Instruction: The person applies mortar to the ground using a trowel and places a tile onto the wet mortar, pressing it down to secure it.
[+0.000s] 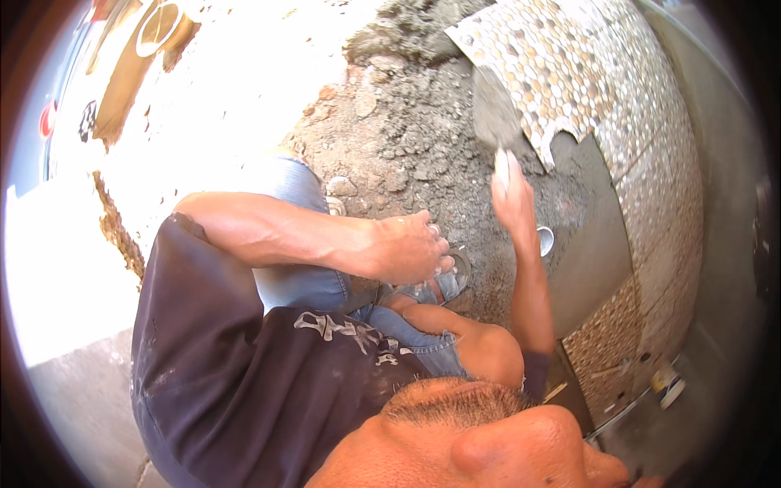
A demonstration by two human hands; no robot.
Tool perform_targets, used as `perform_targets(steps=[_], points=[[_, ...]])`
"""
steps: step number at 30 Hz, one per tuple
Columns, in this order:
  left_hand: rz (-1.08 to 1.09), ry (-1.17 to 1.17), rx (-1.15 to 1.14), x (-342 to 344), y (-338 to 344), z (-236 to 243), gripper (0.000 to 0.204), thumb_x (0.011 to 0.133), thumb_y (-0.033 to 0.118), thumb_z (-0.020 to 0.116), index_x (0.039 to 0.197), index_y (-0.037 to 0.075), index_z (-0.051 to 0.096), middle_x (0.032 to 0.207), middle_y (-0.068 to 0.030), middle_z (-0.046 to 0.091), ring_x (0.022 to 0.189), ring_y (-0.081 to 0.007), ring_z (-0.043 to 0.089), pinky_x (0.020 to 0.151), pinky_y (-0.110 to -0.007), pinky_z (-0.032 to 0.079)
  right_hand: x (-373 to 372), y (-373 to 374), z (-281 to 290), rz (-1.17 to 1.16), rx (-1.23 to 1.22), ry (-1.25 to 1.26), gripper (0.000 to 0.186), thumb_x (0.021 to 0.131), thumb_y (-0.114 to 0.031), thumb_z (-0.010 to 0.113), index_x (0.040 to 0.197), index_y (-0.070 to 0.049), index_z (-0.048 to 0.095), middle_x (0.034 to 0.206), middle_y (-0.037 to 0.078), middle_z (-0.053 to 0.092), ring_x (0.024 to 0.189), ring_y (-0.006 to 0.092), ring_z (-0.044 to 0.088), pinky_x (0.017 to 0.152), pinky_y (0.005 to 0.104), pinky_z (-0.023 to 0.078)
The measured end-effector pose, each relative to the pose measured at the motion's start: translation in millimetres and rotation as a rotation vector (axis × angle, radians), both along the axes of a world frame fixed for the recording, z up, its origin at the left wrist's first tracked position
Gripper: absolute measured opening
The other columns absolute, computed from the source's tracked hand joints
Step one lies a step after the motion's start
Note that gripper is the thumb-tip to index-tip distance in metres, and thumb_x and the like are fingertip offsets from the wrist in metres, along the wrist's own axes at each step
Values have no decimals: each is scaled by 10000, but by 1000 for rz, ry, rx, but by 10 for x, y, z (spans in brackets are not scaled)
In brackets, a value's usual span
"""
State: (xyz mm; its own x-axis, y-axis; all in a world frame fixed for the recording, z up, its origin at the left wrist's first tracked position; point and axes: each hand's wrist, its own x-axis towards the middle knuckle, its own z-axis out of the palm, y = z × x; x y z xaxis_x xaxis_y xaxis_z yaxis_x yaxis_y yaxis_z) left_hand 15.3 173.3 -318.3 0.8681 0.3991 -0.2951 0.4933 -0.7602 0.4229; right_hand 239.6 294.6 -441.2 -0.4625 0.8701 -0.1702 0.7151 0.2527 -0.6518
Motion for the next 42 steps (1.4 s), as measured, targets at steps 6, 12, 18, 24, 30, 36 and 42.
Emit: perform_targets(steps=[6, 12, 18, 24, 30, 36, 42], points=[[103, -59, 57, -235, -106, 19, 316, 884, 226, 538, 1141, 52, 595, 958, -67, 619, 915, -230, 641, 773, -377, 453, -1441, 1257, -161, 289, 248, -370, 461, 890, -137, 498, 1246, 144, 417, 872, 378, 615, 821, 506, 639, 730, 537, 526], [166, -153, 133, -524, -208, 56, 297, 874, 226, 547, 1104, 46, 599, 938, -67, 629, 867, -233, 639, 748, -379, 448, -1950, 1470, -577, 322, 190, -474, 428, 901, -142, 475, 1172, 184, 418, 942, 397, 616, 892, 504, 645, 794, 508, 537], [179, -97, 138, -607, -246, 115, 283, 869, 226, 555, 1083, 47, 600, 907, -61, 636, 880, -243, 647, 758, -382, 456, -2066, 998, -602, 82, -52, -203, 358, 894, -192, 505, 1100, 101, 486, 897, 311, 643, 766, 431, 666, 719, 487, 528], [129, -119, 65, -634, -112, 39, 284, 884, 227, 543, 1103, 54, 596, 918, -68, 639, 889, -246, 653, 759, -381, 460, -2252, 973, -419, -187, -508, 175, 302, 924, -162, 502, 1155, 30, 534, 772, 97, 587, 540, 166, 601, 432, 312, 496], [104, -28, -33, -631, 47, -13, 328, 889, 203, 537, 1189, 72, 566, 1030, -101, 636, 973, -274, 649, 811, -415, 471, -1753, 743, -113, -255, -803, 423, 457, 924, -185, 514, 1338, 0, 461, 825, 70, 573, 574, 114, 565, 435, 268, 485], [143, 82, -193, -428, 283, -78, 405, 896, 188, 560, 1276, 52, 525, 1088, -122, 622, 1037, -291, 626, 901, -426, 454, -928, 328, 159, -227, -890, 516, 560, 947, -218, 536, 1443, -20, 366, 845, 66, 580, 572, 111, 561, 435, 257, 487], [140, 113, -238, -267, 371, -362, 503, 917, 248, 595, 1364, 59, 462, 1198, -134, 601, 1117, -323, 583, 972, -444, 424, 21, -387, 326, -278, -896, 666, 577, 956, -195, 534, 1461, -4, 328, 869, 71, 590, 580, 91, 563, 439, 242, 486]])
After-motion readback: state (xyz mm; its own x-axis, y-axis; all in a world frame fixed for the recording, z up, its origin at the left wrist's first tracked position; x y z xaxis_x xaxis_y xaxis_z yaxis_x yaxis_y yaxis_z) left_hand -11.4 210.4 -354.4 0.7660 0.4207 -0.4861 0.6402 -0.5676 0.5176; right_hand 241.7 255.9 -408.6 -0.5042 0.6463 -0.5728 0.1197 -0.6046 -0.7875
